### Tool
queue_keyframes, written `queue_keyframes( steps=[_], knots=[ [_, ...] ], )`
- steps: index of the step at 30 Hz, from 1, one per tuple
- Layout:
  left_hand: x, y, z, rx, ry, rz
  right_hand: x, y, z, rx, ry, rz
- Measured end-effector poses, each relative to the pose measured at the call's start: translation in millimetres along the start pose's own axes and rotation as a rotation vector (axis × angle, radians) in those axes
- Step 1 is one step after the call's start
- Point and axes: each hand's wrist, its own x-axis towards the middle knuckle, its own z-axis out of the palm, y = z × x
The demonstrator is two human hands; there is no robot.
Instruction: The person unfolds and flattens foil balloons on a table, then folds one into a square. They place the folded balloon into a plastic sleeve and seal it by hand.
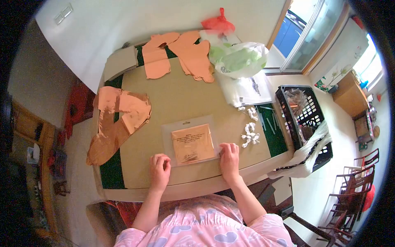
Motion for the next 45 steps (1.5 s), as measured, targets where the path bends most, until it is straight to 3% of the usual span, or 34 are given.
queue_keyframes(
  steps=[2,4,6,10,14,22,36,42,45],
  knots=[
    [0,0,1,-0.002,0.007,-0.004,-7,-11,9,-0.047,0.064,-0.038],
    [2,0,2,-0.013,0.031,-0.015,-24,-33,20,0.132,-0.167,-0.131],
    [-2,1,3,-0.016,0.015,-0.023,-30,-69,28,0.057,-0.273,-0.35],
    [-5,7,-6,0.101,-0.004,0.05,-41,-68,47,-0.162,-0.379,-0.383],
    [-25,18,2,0.152,-0.097,0.165,-41,-66,47,-0.151,-0.385,-0.375],
    [-30,23,0,0.298,-0.234,0.154,-34,-64,34,-0.114,-0.409,-0.356],
    [-28,25,1,0.354,-0.233,0.159,-27,-5,-12,-0.232,-0.338,-0.255],
    [-27,27,0,0.352,-0.23,0.161,-20,-12,-15,-0.27,-0.289,-0.269],
    [-30,25,1,0.329,-0.228,0.162,-6,-21,-22,-0.218,-0.359,-0.232]
  ],
)
